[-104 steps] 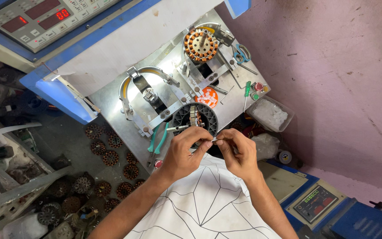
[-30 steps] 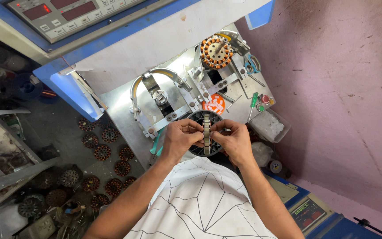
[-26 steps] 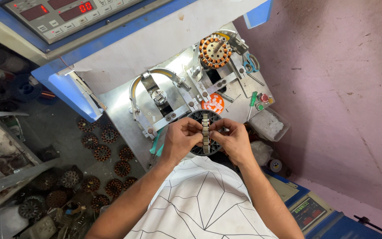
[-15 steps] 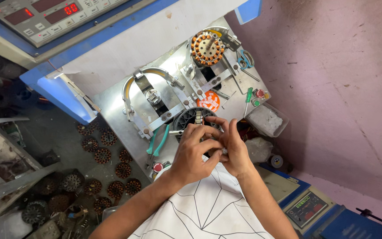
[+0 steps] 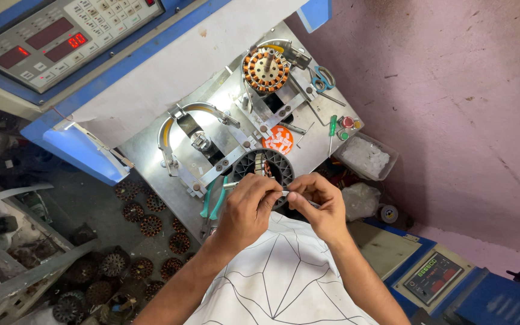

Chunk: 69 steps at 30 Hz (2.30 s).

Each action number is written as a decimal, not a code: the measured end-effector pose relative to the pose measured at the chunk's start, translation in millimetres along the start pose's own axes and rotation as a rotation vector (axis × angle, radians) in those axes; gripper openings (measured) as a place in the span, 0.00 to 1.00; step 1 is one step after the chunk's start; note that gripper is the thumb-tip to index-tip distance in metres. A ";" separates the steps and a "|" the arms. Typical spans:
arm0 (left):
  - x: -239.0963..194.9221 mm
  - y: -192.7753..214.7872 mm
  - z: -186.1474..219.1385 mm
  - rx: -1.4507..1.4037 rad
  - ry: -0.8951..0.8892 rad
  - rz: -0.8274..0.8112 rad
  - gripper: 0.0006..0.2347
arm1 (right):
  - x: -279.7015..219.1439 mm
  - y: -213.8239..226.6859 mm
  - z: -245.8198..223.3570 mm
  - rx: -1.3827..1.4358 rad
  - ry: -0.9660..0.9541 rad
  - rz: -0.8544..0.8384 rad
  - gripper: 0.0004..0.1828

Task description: The person inserts white insulation strips into the slots of a circular metal fan stator by hand while working at a workbench and on the floor.

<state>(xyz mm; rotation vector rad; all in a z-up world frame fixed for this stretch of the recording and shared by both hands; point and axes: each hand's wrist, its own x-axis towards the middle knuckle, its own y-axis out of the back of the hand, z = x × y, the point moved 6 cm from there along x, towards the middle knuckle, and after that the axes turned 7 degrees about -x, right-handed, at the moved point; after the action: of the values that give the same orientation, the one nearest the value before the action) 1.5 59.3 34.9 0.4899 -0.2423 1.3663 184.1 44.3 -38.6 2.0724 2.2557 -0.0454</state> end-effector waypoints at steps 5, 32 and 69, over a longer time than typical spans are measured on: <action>-1.9 -0.3 -3.8 -0.108 0.058 -0.026 0.05 | -3.3 -1.8 -10.4 -0.006 -0.055 -0.020 0.03; -10.9 18.2 -35.2 0.109 -0.060 -0.016 0.17 | 28.6 -31.3 -49.3 -0.688 0.027 0.063 0.12; -61.7 -5.6 -110.7 -0.625 0.661 0.275 0.07 | 33.8 -21.0 22.6 -0.187 -0.299 0.045 0.06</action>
<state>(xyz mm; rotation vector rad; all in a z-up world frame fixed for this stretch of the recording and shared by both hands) -18.0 56.6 -90.4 -0.5329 -0.1785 1.5500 161.2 74.5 -64.5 1.8784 1.9577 -0.1280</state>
